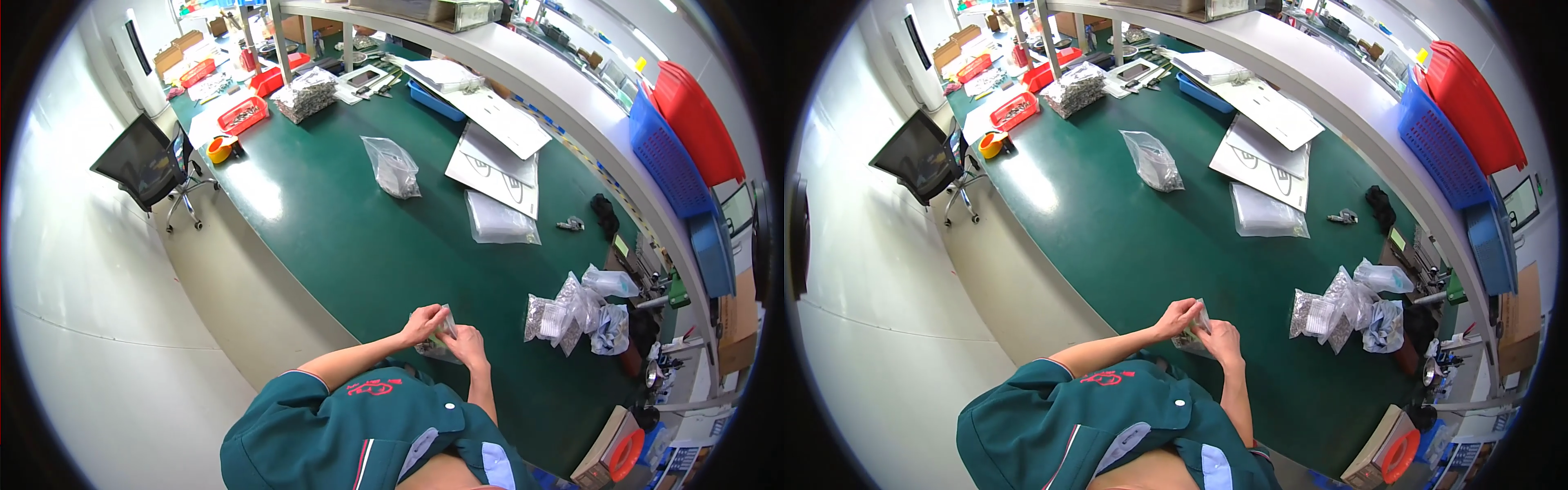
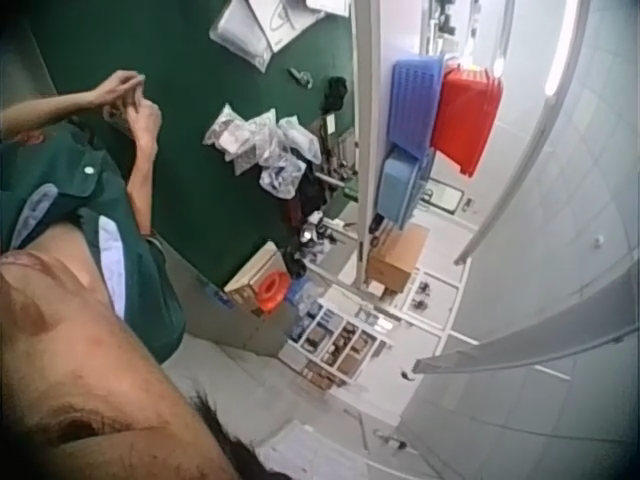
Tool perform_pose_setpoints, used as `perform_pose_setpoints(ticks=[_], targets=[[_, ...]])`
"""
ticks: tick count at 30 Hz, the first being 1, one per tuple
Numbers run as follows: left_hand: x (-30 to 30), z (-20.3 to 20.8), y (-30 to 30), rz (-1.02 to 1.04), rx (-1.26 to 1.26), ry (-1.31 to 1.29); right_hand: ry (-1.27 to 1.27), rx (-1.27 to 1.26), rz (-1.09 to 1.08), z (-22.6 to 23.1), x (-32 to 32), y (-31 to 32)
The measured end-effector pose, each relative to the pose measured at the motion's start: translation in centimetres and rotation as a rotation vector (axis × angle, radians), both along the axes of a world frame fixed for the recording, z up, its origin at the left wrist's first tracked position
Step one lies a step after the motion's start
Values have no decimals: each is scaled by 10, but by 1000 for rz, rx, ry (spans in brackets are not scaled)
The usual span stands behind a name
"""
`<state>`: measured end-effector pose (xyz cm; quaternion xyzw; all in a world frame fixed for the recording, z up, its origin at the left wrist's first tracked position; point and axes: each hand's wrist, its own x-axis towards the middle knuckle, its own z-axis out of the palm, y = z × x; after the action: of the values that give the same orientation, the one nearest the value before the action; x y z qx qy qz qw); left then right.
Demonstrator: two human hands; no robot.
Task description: The person sorts small metal parts into plastic bags by hand, then seals the bags.
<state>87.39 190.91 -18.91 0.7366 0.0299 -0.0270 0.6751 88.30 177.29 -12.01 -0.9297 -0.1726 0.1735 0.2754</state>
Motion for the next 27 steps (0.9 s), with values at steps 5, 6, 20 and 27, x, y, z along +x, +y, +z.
perform_pose_setpoints(ticks=[5, 6, 20, 27], targets=[[-12, 9, 13, 66, -123, 53, 23, 28, -17, 24, 2, -8], [-14, 13, 13, 214, -7, -120, 62, 42, 9, 26, 3, -8], [-43, 42, 8, -128, -184, 145, 257, 65, 235, 32, 2, -9], [-42, 47, 9, -156, -71, 156, 303, 261, 113, 27, -1, -6]])
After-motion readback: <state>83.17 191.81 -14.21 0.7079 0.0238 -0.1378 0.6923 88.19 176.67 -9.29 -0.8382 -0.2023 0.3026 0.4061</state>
